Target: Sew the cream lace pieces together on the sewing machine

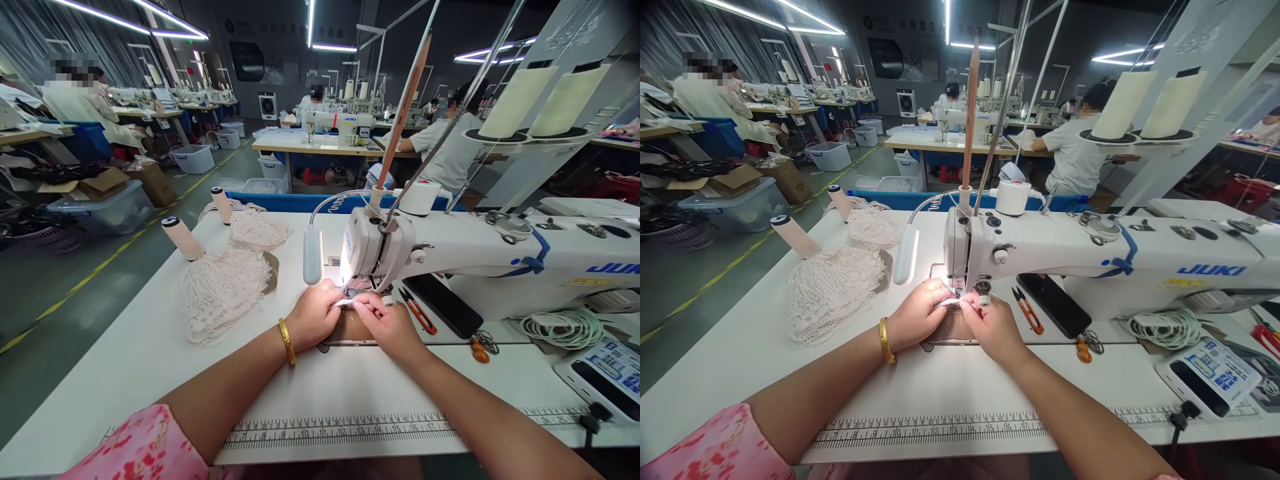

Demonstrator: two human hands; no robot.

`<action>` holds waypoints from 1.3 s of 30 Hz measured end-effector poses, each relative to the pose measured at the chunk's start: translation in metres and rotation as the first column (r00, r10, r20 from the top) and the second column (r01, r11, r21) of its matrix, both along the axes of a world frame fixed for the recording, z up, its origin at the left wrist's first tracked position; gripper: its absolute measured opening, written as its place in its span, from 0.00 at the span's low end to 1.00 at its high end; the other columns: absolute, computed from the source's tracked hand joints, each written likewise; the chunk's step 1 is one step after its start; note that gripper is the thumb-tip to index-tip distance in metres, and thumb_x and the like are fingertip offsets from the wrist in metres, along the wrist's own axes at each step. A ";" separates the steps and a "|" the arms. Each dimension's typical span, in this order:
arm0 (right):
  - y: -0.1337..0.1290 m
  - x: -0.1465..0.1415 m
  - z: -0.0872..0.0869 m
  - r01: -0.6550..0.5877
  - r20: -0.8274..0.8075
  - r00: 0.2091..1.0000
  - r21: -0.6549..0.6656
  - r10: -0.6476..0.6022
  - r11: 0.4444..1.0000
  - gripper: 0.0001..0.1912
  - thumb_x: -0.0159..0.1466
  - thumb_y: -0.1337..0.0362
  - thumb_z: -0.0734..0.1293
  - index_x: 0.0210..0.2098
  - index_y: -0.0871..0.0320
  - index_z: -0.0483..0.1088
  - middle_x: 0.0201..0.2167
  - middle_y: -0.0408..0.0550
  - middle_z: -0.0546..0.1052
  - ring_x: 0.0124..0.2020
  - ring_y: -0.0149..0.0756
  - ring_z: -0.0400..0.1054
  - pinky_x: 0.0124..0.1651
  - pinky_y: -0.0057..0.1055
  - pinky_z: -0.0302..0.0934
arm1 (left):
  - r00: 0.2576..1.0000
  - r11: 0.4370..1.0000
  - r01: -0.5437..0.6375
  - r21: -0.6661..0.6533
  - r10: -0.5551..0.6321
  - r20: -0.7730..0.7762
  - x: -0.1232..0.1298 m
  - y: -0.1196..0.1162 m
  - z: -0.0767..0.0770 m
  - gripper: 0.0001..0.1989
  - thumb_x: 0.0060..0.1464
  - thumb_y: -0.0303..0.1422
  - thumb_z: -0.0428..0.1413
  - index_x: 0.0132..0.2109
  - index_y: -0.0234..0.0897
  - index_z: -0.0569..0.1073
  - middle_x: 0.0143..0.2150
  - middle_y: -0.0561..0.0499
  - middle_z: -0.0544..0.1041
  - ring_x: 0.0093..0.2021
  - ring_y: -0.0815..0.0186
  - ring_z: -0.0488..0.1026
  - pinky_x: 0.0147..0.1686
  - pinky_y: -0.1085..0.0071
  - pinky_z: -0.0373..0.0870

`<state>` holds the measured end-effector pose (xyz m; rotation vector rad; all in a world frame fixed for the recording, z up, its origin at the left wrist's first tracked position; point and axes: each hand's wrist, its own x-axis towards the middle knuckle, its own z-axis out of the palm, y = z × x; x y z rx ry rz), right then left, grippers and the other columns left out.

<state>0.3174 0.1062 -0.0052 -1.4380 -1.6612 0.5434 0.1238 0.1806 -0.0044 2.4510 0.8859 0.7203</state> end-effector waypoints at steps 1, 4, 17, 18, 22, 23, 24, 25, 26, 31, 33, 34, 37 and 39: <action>0.000 0.000 0.000 0.000 0.014 1.000 0.009 -0.001 1.000 0.18 0.73 0.51 0.61 0.35 0.54 0.76 0.23 0.41 0.72 0.26 0.37 0.65 0.32 0.31 0.57 | 1.000 1.000 0.000 0.017 0.000 -0.003 0.000 0.000 0.000 0.12 0.60 0.25 0.50 0.38 0.37 0.79 0.36 0.47 0.74 0.39 0.60 0.70 0.42 0.63 0.68; 0.000 0.003 -0.002 -0.041 0.132 0.991 0.056 0.034 0.998 0.18 0.75 0.54 0.59 0.37 0.55 0.74 0.22 0.40 0.71 0.25 0.37 0.64 0.30 0.32 0.56 | 0.999 0.995 0.023 0.102 -0.021 -0.026 -0.001 -0.001 0.001 0.12 0.60 0.25 0.50 0.38 0.36 0.79 0.36 0.47 0.73 0.38 0.60 0.69 0.40 0.63 0.67; -0.015 0.016 -0.004 -0.350 0.538 0.815 0.163 0.215 0.922 0.13 0.75 0.71 0.59 0.44 0.56 0.75 0.38 0.48 0.82 0.37 0.42 0.74 0.39 0.36 0.61 | 0.973 0.921 0.227 0.316 -0.197 -0.122 -0.022 -0.028 0.011 0.14 0.67 0.22 0.52 0.43 0.40 0.82 0.42 0.51 0.84 0.40 0.63 0.76 0.50 0.58 0.63; -0.015 0.016 -0.004 -0.350 0.543 0.813 0.169 0.210 0.921 0.14 0.75 0.71 0.59 0.44 0.56 0.75 0.38 0.48 0.82 0.37 0.42 0.74 0.39 0.36 0.62 | 0.973 0.920 0.223 0.321 -0.192 -0.127 -0.022 -0.028 0.011 0.14 0.66 0.22 0.52 0.43 0.40 0.81 0.42 0.51 0.84 0.40 0.63 0.75 0.50 0.58 0.63; -0.014 0.016 -0.007 -0.339 0.560 0.808 0.183 0.185 0.923 0.14 0.74 0.73 0.59 0.45 0.56 0.76 0.42 0.50 0.83 0.40 0.43 0.77 0.42 0.37 0.65 | 0.975 0.918 0.213 0.334 -0.175 -0.140 -0.021 -0.029 0.011 0.12 0.66 0.22 0.53 0.41 0.39 0.80 0.42 0.52 0.84 0.39 0.63 0.75 0.50 0.58 0.62; -0.014 0.017 -0.007 -0.334 0.562 0.807 0.183 0.181 0.925 0.15 0.74 0.73 0.59 0.45 0.56 0.76 0.43 0.50 0.83 0.41 0.43 0.77 0.43 0.37 0.65 | 0.974 0.918 0.212 0.334 -0.172 -0.145 -0.021 -0.029 0.011 0.11 0.66 0.23 0.53 0.41 0.39 0.80 0.42 0.52 0.83 0.40 0.63 0.75 0.51 0.58 0.62; -0.014 0.017 -0.008 -0.331 0.564 0.807 0.185 0.176 0.925 0.15 0.74 0.73 0.59 0.45 0.56 0.76 0.43 0.50 0.83 0.41 0.43 0.77 0.43 0.37 0.65 | 0.974 0.920 0.210 0.332 -0.168 -0.150 -0.022 -0.029 0.010 0.11 0.66 0.23 0.53 0.42 0.39 0.80 0.42 0.52 0.83 0.40 0.62 0.75 0.51 0.58 0.62; -0.014 0.017 -0.008 -0.329 0.564 0.808 0.186 0.173 0.926 0.15 0.74 0.73 0.59 0.45 0.55 0.76 0.43 0.50 0.84 0.41 0.43 0.77 0.43 0.37 0.66 | 0.974 0.922 0.207 0.328 -0.164 -0.156 -0.022 -0.029 0.010 0.11 0.67 0.23 0.53 0.42 0.39 0.80 0.42 0.51 0.83 0.40 0.62 0.75 0.51 0.57 0.62; -0.014 0.017 -0.008 -0.327 0.563 0.809 0.189 0.171 0.926 0.15 0.74 0.72 0.58 0.45 0.55 0.76 0.43 0.50 0.84 0.41 0.43 0.77 0.43 0.37 0.66 | 0.974 0.924 0.205 0.324 -0.159 -0.161 -0.022 -0.029 0.010 0.12 0.67 0.23 0.53 0.42 0.39 0.80 0.42 0.51 0.84 0.41 0.62 0.75 0.52 0.57 0.62; -0.012 0.016 -0.008 -0.307 0.567 0.810 0.194 0.149 0.932 0.15 0.75 0.72 0.57 0.45 0.56 0.76 0.40 0.49 0.83 0.39 0.42 0.77 0.40 0.36 0.63 | 0.973 0.928 0.200 0.314 -0.149 -0.179 -0.022 -0.026 0.006 0.12 0.66 0.23 0.53 0.44 0.38 0.80 0.44 0.50 0.84 0.41 0.62 0.76 0.53 0.56 0.62; -0.011 0.015 -0.009 -0.297 0.577 0.805 0.198 0.134 0.934 0.16 0.76 0.71 0.57 0.44 0.56 0.76 0.38 0.48 0.82 0.36 0.42 0.76 0.38 0.36 0.62 | 0.974 0.929 0.194 0.317 -0.143 -0.176 -0.021 -0.024 0.005 0.12 0.67 0.23 0.52 0.44 0.38 0.80 0.45 0.50 0.84 0.42 0.61 0.76 0.53 0.55 0.62; -0.010 0.015 -0.009 -0.288 0.584 0.803 0.200 0.122 0.936 0.16 0.76 0.70 0.57 0.44 0.56 0.76 0.36 0.48 0.82 0.35 0.42 0.75 0.37 0.36 0.61 | 0.975 0.928 0.189 0.320 -0.138 -0.176 -0.021 -0.023 0.004 0.12 0.67 0.24 0.52 0.45 0.38 0.80 0.46 0.50 0.84 0.42 0.61 0.76 0.52 0.55 0.62; -0.009 0.016 -0.010 -0.261 0.603 0.792 0.198 0.093 0.945 0.16 0.77 0.69 0.56 0.45 0.56 0.76 0.33 0.47 0.81 0.33 0.41 0.74 0.35 0.37 0.59 | 0.976 0.928 0.176 0.330 -0.120 -0.183 -0.019 -0.020 0.004 0.12 0.69 0.24 0.52 0.46 0.38 0.80 0.46 0.49 0.84 0.44 0.59 0.77 0.51 0.55 0.61; -0.008 0.017 -0.010 -0.255 0.614 0.785 0.198 0.083 0.946 0.16 0.77 0.69 0.56 0.46 0.57 0.76 0.33 0.47 0.80 0.33 0.41 0.74 0.35 0.37 0.58 | 0.976 0.924 0.172 0.340 -0.115 -0.183 -0.019 -0.019 0.004 0.12 0.69 0.25 0.52 0.47 0.38 0.80 0.47 0.49 0.84 0.44 0.59 0.77 0.51 0.55 0.61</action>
